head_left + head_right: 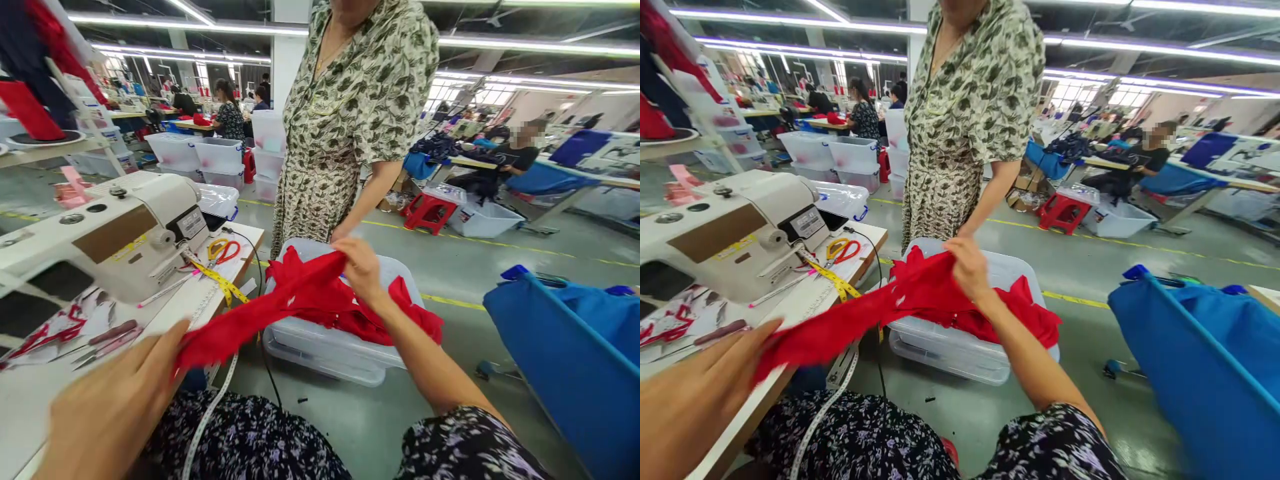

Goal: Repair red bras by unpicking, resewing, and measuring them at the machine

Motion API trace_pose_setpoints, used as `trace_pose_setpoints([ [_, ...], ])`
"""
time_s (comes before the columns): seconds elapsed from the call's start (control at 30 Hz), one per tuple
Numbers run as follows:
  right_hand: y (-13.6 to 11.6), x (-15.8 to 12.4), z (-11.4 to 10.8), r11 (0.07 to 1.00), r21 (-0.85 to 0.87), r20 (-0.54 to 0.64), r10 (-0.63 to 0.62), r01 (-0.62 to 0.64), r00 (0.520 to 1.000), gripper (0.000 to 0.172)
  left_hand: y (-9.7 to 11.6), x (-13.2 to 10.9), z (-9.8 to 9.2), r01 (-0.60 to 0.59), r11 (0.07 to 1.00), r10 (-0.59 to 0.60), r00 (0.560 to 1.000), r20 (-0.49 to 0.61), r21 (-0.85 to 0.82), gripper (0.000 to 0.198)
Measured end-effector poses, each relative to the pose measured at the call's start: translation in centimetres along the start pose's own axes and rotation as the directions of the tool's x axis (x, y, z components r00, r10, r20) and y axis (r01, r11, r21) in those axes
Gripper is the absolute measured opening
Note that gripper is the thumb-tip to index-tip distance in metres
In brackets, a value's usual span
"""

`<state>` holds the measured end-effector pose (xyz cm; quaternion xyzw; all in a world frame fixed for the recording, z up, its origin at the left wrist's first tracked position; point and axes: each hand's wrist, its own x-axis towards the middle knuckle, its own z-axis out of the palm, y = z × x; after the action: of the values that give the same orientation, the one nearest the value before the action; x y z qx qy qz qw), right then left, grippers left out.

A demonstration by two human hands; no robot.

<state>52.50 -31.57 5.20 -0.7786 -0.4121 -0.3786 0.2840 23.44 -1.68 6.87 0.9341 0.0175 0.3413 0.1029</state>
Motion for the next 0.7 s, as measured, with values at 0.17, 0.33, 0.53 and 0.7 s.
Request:
trace_pose_setpoints([
  [0.17,9.3,-7.2,-10.0,0.908,-0.328,-0.059,0.255,-0.26,0.965,0.057,3.2,9.5,12.8,-0.249,0.955,0.206,0.947,0.248,0.16,0.047],
  [0.33,7.7,-20.4,-11.7,0.792,-0.531,0.249,0.486,-0.302,0.838,0.065,5.6,7.7,23.6,-0.283,0.954,0.186,0.814,0.55,0.097,0.055],
  [0.53,6.2,-23.9,-10.5,0.669,-0.693,0.493,0.712,-0.269,0.5,0.071,4.1,2.7,25.6,-0.222,0.967,0.097,0.779,0.62,0.127,0.068],
  [0.7,6.4,-17.9,-10.9,0.612,-0.763,0.545,0.781,-0.206,0.305,0.049,3.3,0.9,22.3,-0.21,0.967,0.088,0.805,0.587,0.143,0.064],
])
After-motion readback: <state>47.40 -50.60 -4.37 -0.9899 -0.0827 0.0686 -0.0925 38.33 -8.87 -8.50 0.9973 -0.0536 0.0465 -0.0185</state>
